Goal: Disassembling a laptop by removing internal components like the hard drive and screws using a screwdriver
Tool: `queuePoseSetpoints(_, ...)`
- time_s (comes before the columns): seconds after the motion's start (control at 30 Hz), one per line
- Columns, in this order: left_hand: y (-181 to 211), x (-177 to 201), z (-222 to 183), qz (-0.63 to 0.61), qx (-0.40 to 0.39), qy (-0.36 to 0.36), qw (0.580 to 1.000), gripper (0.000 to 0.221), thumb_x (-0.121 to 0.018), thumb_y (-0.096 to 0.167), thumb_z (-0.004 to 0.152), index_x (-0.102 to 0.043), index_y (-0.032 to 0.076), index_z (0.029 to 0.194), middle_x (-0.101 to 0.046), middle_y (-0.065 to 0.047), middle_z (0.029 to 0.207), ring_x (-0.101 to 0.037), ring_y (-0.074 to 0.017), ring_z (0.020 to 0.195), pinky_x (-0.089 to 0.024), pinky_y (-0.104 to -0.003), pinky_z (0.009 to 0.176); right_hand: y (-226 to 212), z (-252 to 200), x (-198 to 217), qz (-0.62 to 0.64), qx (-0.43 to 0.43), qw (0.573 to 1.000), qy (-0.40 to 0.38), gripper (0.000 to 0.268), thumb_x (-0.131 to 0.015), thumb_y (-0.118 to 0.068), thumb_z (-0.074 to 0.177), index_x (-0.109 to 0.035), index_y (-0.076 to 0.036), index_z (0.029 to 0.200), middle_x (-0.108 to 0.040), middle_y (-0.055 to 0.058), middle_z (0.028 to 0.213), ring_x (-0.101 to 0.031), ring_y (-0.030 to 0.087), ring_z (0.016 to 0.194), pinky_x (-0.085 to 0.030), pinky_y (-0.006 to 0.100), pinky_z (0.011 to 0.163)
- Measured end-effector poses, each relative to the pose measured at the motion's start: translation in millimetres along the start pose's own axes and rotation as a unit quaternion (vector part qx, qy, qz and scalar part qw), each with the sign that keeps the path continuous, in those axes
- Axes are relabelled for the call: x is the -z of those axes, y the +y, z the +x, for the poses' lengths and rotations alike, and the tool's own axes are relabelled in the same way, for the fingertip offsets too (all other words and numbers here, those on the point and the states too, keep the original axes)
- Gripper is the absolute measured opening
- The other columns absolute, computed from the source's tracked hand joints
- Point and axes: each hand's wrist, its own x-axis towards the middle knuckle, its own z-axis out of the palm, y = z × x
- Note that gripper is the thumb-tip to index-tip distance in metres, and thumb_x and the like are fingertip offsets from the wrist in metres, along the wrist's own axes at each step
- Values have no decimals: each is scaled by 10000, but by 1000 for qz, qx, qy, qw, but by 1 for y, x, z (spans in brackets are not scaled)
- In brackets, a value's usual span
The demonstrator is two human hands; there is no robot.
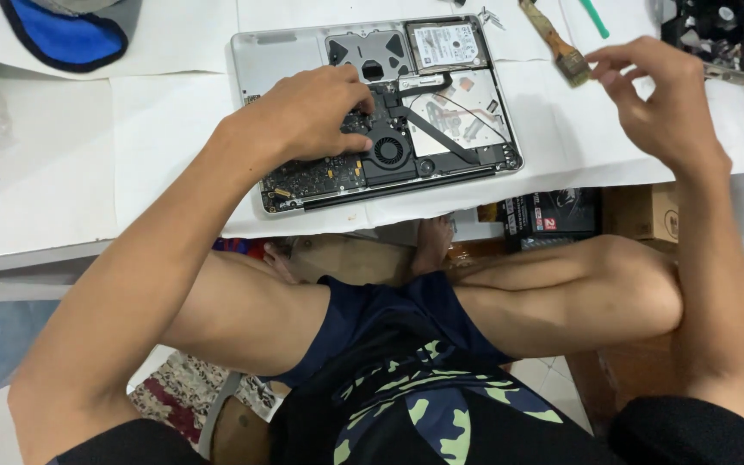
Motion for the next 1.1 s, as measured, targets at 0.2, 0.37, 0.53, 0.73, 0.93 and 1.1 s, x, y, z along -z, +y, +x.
queuePoseSetpoints(0.2, 6, 2, 1, 8, 25, -12, 1000, 491, -720, 440, 943, -619, 136, 1315, -530, -95, 1366, -562, -362, 1199, -508, -566, 853, -7, -6, 5, 2, -19, 1000, -3, 264, -619, 214, 1138, -703, 96, 1359, -693, 212, 1141, -651, 313, 1068, -540, 430, 914)
queuePoseSetpoints(0.37, 19, 8, 1, 26, 46, -25, 998, 548, -712, 441, 948, -582, 131, 1382, -516, -102, 1415, -569, -369, 1216, -525, -565, 912, -12, -2, 7, 7, 4, 1000, 14, 249, -620, 218, 1139, -702, 102, 1344, -695, 205, 1131, -653, 301, 1056, -543, 413, 909)
queuePoseSetpoints(0.53, 20, 8, 0, 30, 52, -29, 998, 559, -699, 460, 952, -571, 142, 1393, -525, -95, 1394, -577, -355, 1207, -536, -561, 894, -27, 9, 18, 29, 17, 999, 37, 195, -605, 222, 1180, -703, 135, 1325, -692, 243, 1170, -672, 320, 1083, -526, 399, 920)
queuePoseSetpoints(0.73, 25, 10, -4, 15, 54, -34, 998, 562, -705, 427, 953, -564, 117, 1399, -513, -93, 1444, -567, -333, 1245, -537, -529, 961, -47, 2, 41, -5, 55, 998, 16, 140, -641, 277, 1188, -706, 216, 1296, -701, 301, 1154, -671, 358, 1049, -527, 422, 942)
queuePoseSetpoints(0.93, 18, 3, -4, 29, 48, -22, 998, 534, -697, 442, 961, -571, 128, 1373, -527, -84, 1387, -568, -360, 1212, -514, -580, 898, 14, -20, 14, 19, -159, 973, -166, 354, -611, -51, 1058, -642, -51, 1410, -730, 129, 1140, -667, 228, 1074, -507, 389, 959)
queuePoseSetpoints(1.1, 20, 13, -12, 17, 44, -8, 999, 499, -705, 401, 963, -591, 125, 1363, -559, -114, 1417, -583, -389, 1216, -496, -612, 953, 78, -38, -29, 38, -180, 983, 15, 132, -612, 18, 1201, -674, 23, 1317, -676, 136, 1023, -610, 202, 928, -459, 344, 827)
